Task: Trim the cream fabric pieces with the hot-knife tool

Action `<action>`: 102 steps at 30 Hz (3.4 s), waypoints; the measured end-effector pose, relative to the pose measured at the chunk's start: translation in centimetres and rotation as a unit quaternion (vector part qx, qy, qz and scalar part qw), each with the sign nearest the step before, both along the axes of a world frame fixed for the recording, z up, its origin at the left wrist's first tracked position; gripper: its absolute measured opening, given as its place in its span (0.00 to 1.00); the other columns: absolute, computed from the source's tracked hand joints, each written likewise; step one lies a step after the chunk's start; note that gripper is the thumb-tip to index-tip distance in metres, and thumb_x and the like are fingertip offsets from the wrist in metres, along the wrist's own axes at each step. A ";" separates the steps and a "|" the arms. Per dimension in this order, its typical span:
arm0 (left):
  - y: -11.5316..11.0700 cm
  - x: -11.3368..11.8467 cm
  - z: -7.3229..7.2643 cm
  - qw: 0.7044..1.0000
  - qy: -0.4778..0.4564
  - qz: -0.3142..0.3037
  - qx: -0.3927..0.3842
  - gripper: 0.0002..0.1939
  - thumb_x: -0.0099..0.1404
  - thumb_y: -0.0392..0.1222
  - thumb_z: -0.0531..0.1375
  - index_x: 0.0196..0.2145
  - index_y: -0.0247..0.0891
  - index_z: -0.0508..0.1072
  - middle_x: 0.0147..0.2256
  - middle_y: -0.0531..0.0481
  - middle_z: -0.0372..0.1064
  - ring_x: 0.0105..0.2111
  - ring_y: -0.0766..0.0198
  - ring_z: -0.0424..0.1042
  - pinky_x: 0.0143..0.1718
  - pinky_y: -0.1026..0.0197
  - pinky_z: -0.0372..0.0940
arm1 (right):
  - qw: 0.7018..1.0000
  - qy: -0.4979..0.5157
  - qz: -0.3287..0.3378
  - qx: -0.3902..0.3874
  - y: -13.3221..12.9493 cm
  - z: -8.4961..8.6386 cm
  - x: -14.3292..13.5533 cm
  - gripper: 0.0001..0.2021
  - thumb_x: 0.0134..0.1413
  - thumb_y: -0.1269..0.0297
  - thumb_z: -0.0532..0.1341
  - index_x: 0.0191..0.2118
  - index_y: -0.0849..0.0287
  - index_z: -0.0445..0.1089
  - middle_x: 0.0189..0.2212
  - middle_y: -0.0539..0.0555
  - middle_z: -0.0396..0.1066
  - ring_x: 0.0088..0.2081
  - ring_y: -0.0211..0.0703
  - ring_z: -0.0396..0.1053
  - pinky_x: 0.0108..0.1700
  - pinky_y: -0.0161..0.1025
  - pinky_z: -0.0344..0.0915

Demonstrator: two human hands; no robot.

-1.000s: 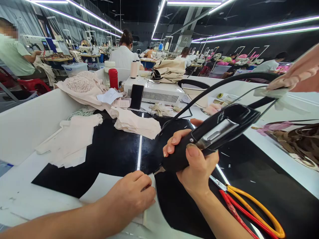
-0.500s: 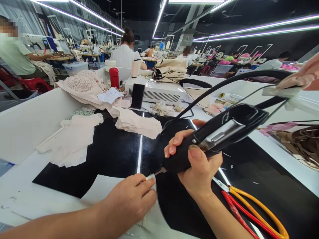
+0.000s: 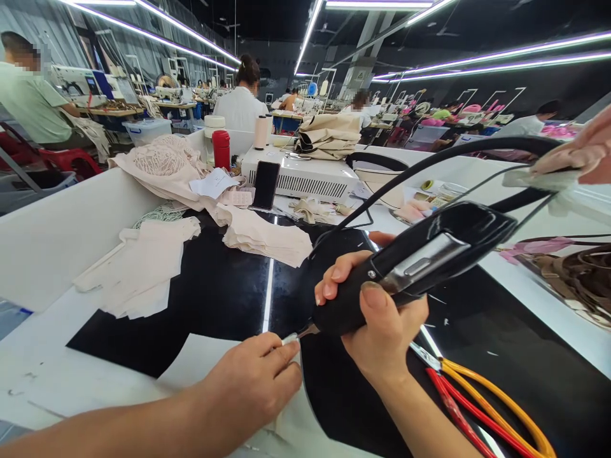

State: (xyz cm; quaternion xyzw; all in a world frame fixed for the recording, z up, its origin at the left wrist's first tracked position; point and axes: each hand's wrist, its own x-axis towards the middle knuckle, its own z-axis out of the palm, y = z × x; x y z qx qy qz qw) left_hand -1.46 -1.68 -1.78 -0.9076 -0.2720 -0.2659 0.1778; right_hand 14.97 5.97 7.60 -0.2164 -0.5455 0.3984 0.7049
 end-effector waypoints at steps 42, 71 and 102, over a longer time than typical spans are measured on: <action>-0.4 0.0 0.7 1.000 0.011 0.017 0.011 0.13 0.80 0.23 0.59 0.41 0.31 0.81 0.43 0.44 0.83 0.43 0.61 0.81 0.48 0.58 0.76 | 1.000 0.012 -0.004 0.005 -0.5 -0.2 0.1 0.25 0.59 0.52 0.80 0.56 0.46 0.74 0.31 0.44 0.77 0.24 0.39 0.71 0.24 0.38 0.72; -0.2 -0.2 0.3 0.999 0.029 0.009 -0.030 0.14 0.82 0.24 0.58 0.40 0.33 0.79 0.44 0.45 0.82 0.44 0.64 0.81 0.47 0.60 0.74 | 1.000 0.024 0.006 -0.004 -0.8 0.1 -0.8 0.25 0.57 0.52 0.81 0.55 0.47 0.73 0.30 0.44 0.76 0.24 0.40 0.74 0.23 0.38 0.73; 1.6 -6.1 4.0 0.996 -0.021 0.064 -0.061 0.13 0.85 0.31 0.53 0.57 0.34 0.76 0.54 0.41 0.83 0.53 0.55 0.82 0.58 0.50 0.78 | 0.999 0.014 -0.024 -0.021 -4.2 1.1 1.6 0.24 0.58 0.52 0.81 0.55 0.46 0.75 0.30 0.46 0.76 0.24 0.42 0.73 0.24 0.40 0.75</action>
